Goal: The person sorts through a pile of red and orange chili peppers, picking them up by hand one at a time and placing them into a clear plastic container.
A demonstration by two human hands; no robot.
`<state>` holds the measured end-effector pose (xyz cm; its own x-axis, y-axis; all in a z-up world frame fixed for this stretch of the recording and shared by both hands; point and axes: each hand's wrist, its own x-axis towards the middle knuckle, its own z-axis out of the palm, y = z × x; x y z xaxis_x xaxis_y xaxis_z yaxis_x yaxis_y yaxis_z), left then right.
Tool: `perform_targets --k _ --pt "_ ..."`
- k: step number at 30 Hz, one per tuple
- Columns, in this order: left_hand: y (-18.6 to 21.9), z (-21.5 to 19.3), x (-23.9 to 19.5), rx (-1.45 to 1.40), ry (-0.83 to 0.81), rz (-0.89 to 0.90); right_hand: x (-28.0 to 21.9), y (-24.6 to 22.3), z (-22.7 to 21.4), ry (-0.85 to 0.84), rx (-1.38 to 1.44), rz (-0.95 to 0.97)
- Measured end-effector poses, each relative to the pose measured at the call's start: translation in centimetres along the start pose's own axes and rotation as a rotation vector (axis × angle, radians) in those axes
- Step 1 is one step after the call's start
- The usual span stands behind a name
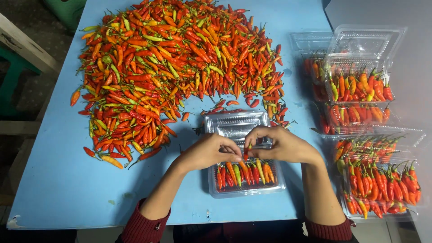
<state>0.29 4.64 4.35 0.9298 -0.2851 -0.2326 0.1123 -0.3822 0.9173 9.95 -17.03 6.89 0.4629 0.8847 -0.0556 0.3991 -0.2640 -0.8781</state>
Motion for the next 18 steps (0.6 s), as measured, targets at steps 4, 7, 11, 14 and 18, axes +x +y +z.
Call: perform_targets --k 4,7,11,14,18 --pt "0.7 0.0 -0.3 0.068 -0.099 -0.056 -0.1 -0.4 -0.3 -0.109 -0.047 0.033" --pt "0.1 0.2 0.0 0.163 -0.151 -0.067 -0.2 0.3 -0.1 -0.2 -0.139 -0.07" --pt "0.6 0.6 0.0 0.254 -0.106 -0.084 -0.3 0.3 0.2 -0.33 -0.188 -0.082" --pt "0.7 1.0 0.1 0.312 -0.073 -0.087 -0.2 0.1 0.4 -0.351 -0.234 -0.091" --pt "1.1 1.1 -0.1 0.374 -0.08 -0.09 -0.1 -0.1 0.5 -0.367 -0.331 -0.141"
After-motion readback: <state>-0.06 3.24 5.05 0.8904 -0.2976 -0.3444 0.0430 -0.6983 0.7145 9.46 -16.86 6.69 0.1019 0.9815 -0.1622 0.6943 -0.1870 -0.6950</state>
